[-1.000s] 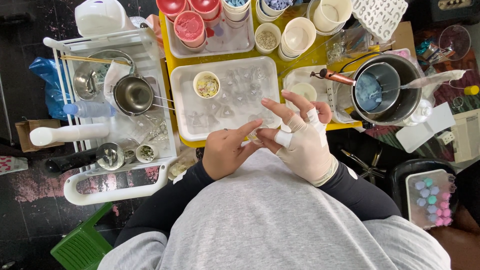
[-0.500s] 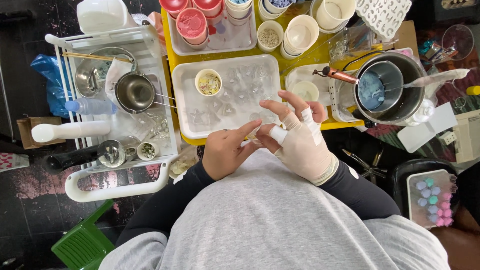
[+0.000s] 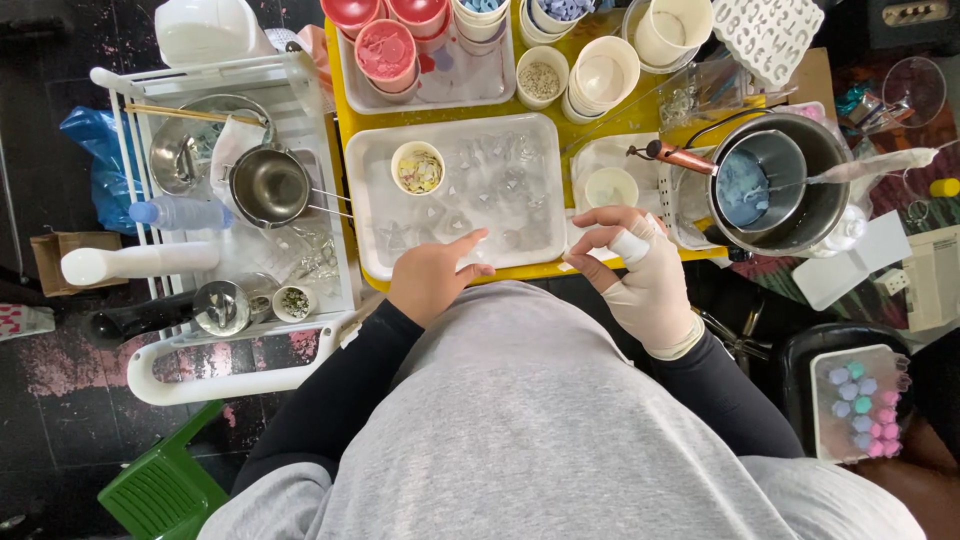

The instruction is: Assembling small decorative wax shapes into clear plastic molds.

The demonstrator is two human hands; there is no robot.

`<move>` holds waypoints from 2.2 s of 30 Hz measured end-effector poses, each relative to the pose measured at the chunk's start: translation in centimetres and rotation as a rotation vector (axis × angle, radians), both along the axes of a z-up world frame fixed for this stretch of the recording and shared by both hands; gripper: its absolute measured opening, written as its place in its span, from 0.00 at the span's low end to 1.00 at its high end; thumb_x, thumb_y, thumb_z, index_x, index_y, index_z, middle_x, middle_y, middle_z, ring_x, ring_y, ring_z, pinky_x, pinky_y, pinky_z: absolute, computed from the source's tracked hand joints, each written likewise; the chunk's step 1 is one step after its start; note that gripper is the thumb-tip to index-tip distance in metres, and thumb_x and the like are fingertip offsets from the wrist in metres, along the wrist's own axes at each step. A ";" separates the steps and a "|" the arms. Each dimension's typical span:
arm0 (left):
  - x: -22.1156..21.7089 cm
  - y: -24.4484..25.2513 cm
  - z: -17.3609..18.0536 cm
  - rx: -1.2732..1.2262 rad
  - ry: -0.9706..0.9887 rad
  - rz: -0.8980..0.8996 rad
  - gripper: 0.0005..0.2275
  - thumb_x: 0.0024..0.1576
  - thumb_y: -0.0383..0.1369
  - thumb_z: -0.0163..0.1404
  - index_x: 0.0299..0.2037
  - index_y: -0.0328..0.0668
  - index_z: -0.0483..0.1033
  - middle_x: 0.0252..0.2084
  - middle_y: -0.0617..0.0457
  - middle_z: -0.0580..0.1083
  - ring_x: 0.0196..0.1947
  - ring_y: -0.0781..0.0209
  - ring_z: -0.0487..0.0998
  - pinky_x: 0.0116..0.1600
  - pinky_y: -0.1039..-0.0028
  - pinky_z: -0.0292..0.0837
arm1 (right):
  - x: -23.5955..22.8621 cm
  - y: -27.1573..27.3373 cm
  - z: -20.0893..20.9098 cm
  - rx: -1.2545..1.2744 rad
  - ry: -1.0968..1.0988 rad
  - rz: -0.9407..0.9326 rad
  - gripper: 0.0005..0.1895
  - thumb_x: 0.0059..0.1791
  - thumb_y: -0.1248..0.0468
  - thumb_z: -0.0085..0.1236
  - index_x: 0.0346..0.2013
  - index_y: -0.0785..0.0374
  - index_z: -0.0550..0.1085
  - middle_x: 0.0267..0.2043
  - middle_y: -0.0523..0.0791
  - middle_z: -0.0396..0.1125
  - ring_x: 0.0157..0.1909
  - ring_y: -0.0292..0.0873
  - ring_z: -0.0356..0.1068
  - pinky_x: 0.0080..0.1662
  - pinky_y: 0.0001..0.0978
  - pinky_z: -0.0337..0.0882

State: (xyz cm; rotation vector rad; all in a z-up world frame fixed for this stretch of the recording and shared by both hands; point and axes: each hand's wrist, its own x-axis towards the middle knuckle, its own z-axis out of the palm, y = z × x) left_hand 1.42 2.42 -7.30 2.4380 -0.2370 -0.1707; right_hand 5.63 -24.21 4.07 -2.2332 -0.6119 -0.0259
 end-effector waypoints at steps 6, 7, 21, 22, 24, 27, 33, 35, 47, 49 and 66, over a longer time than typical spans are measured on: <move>0.6 -0.5 -2.9 0.123 0.071 -0.046 0.28 0.54 0.55 0.53 0.62 0.56 0.74 0.19 0.46 0.72 0.21 0.46 0.74 0.28 0.58 0.67 | -0.3 0.1 -1.4 0.017 0.107 -0.009 0.07 0.47 0.64 0.68 0.36 0.57 0.76 0.51 0.41 0.73 0.54 0.47 0.70 0.57 0.40 0.65; 0.6 -0.4 -3.6 0.122 0.070 -0.047 0.28 0.54 0.55 0.53 0.62 0.56 0.74 0.19 0.46 0.72 0.21 0.46 0.74 0.28 0.58 0.67 | -0.3 0.2 -1.5 0.016 0.106 -0.009 0.07 0.47 0.64 0.68 0.36 0.57 0.76 0.51 0.41 0.73 0.54 0.47 0.70 0.57 0.40 0.65; 0.5 -0.2 -4.0 0.201 0.014 -0.079 0.37 0.50 0.59 0.51 0.69 0.50 0.66 0.18 0.48 0.71 0.18 0.49 0.73 0.25 0.61 0.67 | 0.4 0.9 -4.0 0.026 0.191 0.046 0.07 0.47 0.62 0.67 0.35 0.58 0.76 0.48 0.41 0.73 0.52 0.44 0.72 0.61 0.41 0.62; 0.5 -0.1 -3.5 0.201 0.013 -0.075 0.37 0.50 0.59 0.51 0.69 0.50 0.66 0.18 0.48 0.71 0.18 0.49 0.73 0.25 0.61 0.67 | 0.4 1.1 -4.2 0.026 0.189 0.050 0.07 0.47 0.62 0.67 0.35 0.58 0.76 0.48 0.41 0.73 0.52 0.44 0.72 0.61 0.41 0.62; 0.2 0.1 -2.6 0.108 -0.039 -0.053 0.34 0.53 0.57 0.53 0.66 0.47 0.68 0.18 0.48 0.70 0.18 0.49 0.73 0.25 0.61 0.67 | 0.5 1.5 -4.6 -0.011 0.216 0.074 0.07 0.46 0.62 0.68 0.35 0.57 0.77 0.50 0.41 0.73 0.53 0.45 0.70 0.61 0.42 0.60; -0.6 -0.4 -3.0 -0.236 0.102 0.147 0.20 0.64 0.50 0.48 0.59 0.51 0.79 0.19 0.51 0.67 0.19 0.53 0.72 0.30 0.63 0.67 | 0.8 2.4 -5.0 -0.026 0.277 0.158 0.06 0.46 0.61 0.68 0.35 0.55 0.78 0.54 0.40 0.70 0.55 0.45 0.67 0.61 0.41 0.62; 0.3 -1.0 -0.4 -1.533 1.062 0.706 0.22 0.67 0.47 0.35 0.54 0.34 0.71 0.40 0.52 0.74 0.39 0.62 0.78 0.45 0.70 0.79 | 0.6 5.6 -4.5 0.010 0.075 0.396 0.09 0.42 0.61 0.69 0.35 0.54 0.79 0.63 0.43 0.64 0.70 0.55 0.57 0.65 0.53 0.56; 0.1 -1.3 0.7 -1.619 1.070 0.610 0.23 0.67 0.48 0.35 0.55 0.35 0.71 0.44 0.52 0.73 0.42 0.63 0.77 0.46 0.72 0.77 | 0.5 6.2 -4.5 -0.026 0.027 0.413 0.08 0.42 0.61 0.69 0.34 0.53 0.79 0.65 0.43 0.64 0.72 0.56 0.56 0.66 0.55 0.55; -2.2 -0.7 -7.5 -1.888 1.059 0.672 0.16 0.71 0.46 0.44 0.45 0.39 0.68 0.30 0.55 0.70 0.26 0.64 0.72 0.33 0.73 0.72 | 1.1 4.7 -6.2 -0.032 -0.013 0.238 0.06 0.48 0.59 0.67 0.39 0.51 0.80 0.60 0.40 0.68 0.69 0.49 0.60 0.65 0.50 0.56; -3.0 0.2 -9.5 -2.041 0.966 0.549 0.15 0.74 0.45 0.46 0.45 0.40 0.69 0.26 0.58 0.69 0.22 0.67 0.69 0.28 0.75 0.69 | 1.4 4.1 -7.4 -0.023 0.089 0.121 0.05 0.49 0.58 0.67 0.39 0.51 0.80 0.57 0.38 0.70 0.66 0.45 0.64 0.67 0.47 0.57; -0.6 1.6 2.0 -2.251 0.820 0.323 0.27 0.58 0.21 0.33 0.71 0.35 0.57 0.69 0.38 0.66 0.63 0.48 0.76 0.68 0.58 0.70 | 1.5 4.6 -15.3 -0.470 -0.125 0.337 0.24 0.43 0.59 0.66 0.54 0.52 0.74 0.51 0.42 0.69 0.68 0.50 0.60 0.71 0.66 0.38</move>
